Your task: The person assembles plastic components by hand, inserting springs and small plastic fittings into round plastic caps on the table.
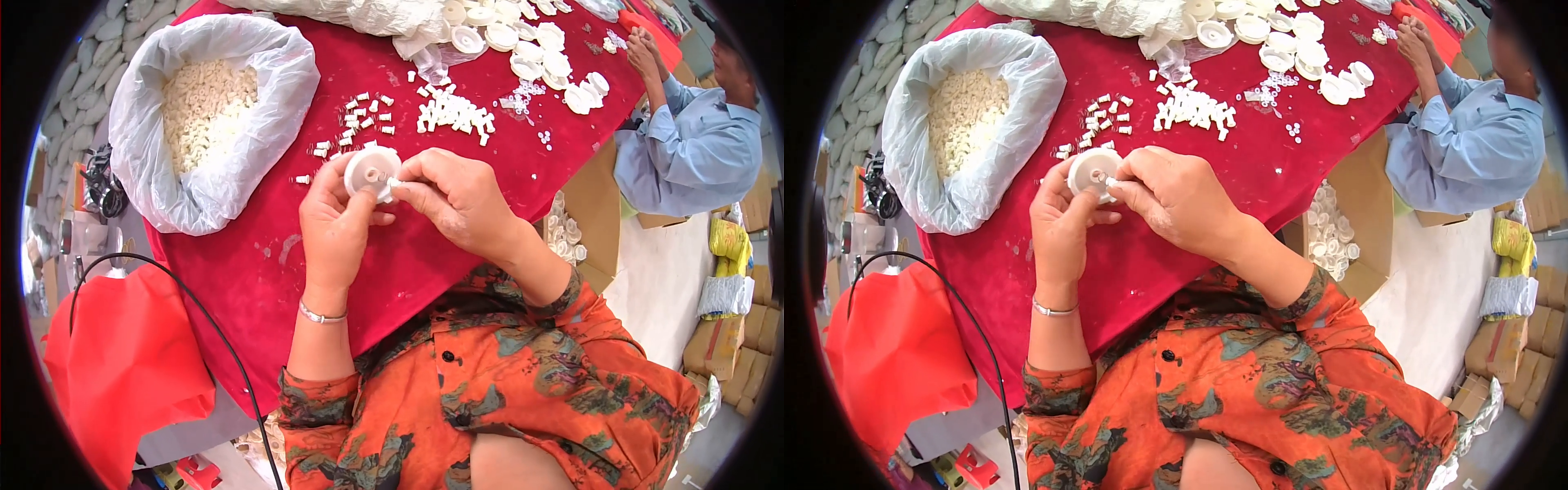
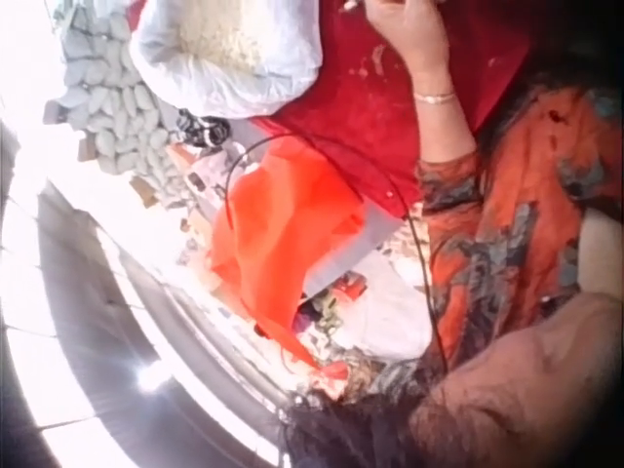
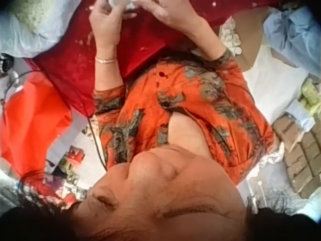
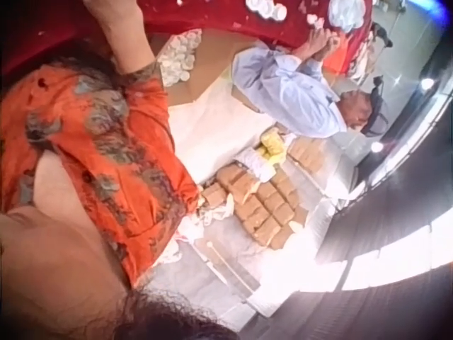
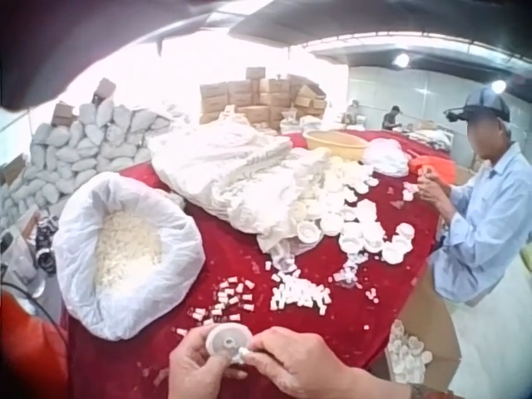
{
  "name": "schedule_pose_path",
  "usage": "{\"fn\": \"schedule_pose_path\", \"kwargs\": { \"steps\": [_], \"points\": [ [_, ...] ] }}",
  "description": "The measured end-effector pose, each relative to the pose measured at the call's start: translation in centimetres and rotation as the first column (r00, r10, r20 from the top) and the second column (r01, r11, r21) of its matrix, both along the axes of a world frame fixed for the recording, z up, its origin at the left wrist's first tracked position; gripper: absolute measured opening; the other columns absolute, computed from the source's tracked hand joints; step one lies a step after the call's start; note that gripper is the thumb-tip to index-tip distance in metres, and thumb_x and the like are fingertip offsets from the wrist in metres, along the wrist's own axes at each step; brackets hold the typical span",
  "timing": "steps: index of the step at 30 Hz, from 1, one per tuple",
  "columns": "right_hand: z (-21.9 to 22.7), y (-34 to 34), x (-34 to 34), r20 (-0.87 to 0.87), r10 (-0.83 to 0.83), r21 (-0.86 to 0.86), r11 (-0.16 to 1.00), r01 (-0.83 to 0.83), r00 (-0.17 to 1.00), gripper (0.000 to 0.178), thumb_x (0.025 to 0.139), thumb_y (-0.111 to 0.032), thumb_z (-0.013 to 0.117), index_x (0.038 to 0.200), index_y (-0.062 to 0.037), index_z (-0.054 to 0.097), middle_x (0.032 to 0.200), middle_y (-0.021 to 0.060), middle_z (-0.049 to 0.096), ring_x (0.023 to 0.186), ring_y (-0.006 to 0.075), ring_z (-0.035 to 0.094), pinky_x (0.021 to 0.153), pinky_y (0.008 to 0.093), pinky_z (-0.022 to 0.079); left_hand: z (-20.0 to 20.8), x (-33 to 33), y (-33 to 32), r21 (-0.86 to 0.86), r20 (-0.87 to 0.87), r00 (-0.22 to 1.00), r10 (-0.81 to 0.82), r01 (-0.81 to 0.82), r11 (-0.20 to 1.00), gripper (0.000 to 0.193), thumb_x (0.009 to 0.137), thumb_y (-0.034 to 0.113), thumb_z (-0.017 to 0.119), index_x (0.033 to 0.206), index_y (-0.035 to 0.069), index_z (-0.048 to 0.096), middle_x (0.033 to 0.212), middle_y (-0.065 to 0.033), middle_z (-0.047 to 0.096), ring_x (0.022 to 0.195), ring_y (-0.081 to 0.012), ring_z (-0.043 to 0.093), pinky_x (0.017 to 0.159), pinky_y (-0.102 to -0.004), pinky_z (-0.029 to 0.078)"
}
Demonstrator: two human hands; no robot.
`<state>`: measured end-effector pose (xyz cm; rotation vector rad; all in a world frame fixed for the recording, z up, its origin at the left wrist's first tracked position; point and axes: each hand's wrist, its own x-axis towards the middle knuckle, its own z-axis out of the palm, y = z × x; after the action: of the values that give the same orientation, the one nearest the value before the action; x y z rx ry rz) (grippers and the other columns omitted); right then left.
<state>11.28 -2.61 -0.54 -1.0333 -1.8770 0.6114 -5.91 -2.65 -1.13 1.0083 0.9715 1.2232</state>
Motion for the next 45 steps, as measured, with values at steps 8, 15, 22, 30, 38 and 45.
{"fn": "schedule_pose_path", "kwargs": {
  "steps": [8, 15, 22, 30, 38, 45],
  "points": [
    [-0.7, -0.3, -0.1, 0.158, -0.135, 0.171, 0.979, 0.107, 0.978, 0.013, 0.083, -0.011, 0.069, 0.086, -0.0048, 0.058, 0.075, 0.0112, 0.058, 0.061, 0.0284, 0.059, 0.052, 0.0368, 0.047, -0.3, 1.2, -0.4, 0.078, -0.092, 0.995, -0.046, 0.054, 0.995, 0.033, 0.089, -0.004, 0.052, 0.122, -0.002, 0.053, 0.106, -0.0087, 0.066, 0.090, -0.0108, 0.065, 0.070, -0.0241, 0.056],
    [-1.5, 0.2, -0.2, 0.095, -0.112, 0.200, 0.976, 0.091, 0.989, 0.016, 0.083, -0.014, 0.069, 0.089, -0.0063, 0.057, 0.076, 0.0111, 0.058, 0.063, 0.0297, 0.060, 0.053, 0.0376, 0.048, -1.1, 0.9, -0.4, 0.128, -0.080, 0.991, -0.103, 0.112, 0.985, 0.037, 0.090, -0.004, 0.054, 0.127, -0.002, 0.050, 0.110, -0.0098, 0.065, 0.095, -0.0140, 0.064, 0.079, -0.0287, 0.058],
    [-1.1, -0.8, -0.4, -0.148, -0.119, 0.021, 0.992, 0.124, 0.982, 0.027, 0.078, -0.012, 0.075, 0.097, -0.0039, 0.058, 0.080, 0.0115, 0.059, 0.065, 0.0273, 0.061, 0.057, 0.0358, 0.050, -0.5, 1.0, -0.8, 0.130, -0.068, 0.994, -0.087, 0.096, 0.987, 0.034, 0.091, -0.006, 0.053, 0.124, -0.002, 0.052, 0.106, -0.0076, 0.065, 0.092, -0.0121, 0.064, 0.078, -0.0265, 0.056],
    [-0.6, -0.3, 0.4, 0.025, -0.155, 0.110, 0.982, 0.152, 0.988, 0.031, 0.078, -0.018, 0.076, 0.099, -0.0034, 0.059, 0.083, 0.0138, 0.059, 0.072, 0.0308, 0.060, 0.062, 0.0384, 0.049, -1.0, 1.6, -0.9, 0.151, -0.097, 0.991, -0.092, 0.106, 0.983, 0.029, 0.091, -0.006, 0.051, 0.119, -0.002, 0.056, 0.099, -0.0043, 0.065, 0.085, -0.0082, 0.062, 0.073, -0.0233, 0.054],
    [-0.3, -0.6, 1.9, 0.142, -0.119, 0.107, 0.989, 0.104, 0.983, 0.024, 0.076, -0.016, 0.073, 0.082, -0.0062, 0.052, 0.079, 0.0119, 0.047, 0.068, 0.0312, 0.054, 0.058, 0.0413, 0.047, -0.8, 1.7, -1.2, 0.011, 0.082, 0.980, -0.180, 0.180, 0.984, 0.030, 0.101, 0.024, 0.050, 0.111, -0.002, 0.060, 0.095, -0.0054, 0.065, 0.082, -0.0124, 0.064, 0.072, -0.0267, 0.056],
    [-0.3, -2.1, 2.3, 0.194, -0.137, 0.317, 0.946, 0.070, 0.971, 0.021, 0.070, -0.010, 0.068, 0.080, -0.0050, 0.050, 0.078, 0.0089, 0.045, 0.070, 0.0266, 0.052, 0.057, 0.0372, 0.048, 0.4, 1.9, -1.1, -0.355, 0.327, 0.898, -0.295, 0.406, 0.842, 0.037, 0.096, 0.016, 0.049, 0.129, -0.001, 0.048, 0.103, -0.0114, 0.065, 0.089, -0.0206, 0.067, 0.072, -0.0356, 0.060]
  ]
}}
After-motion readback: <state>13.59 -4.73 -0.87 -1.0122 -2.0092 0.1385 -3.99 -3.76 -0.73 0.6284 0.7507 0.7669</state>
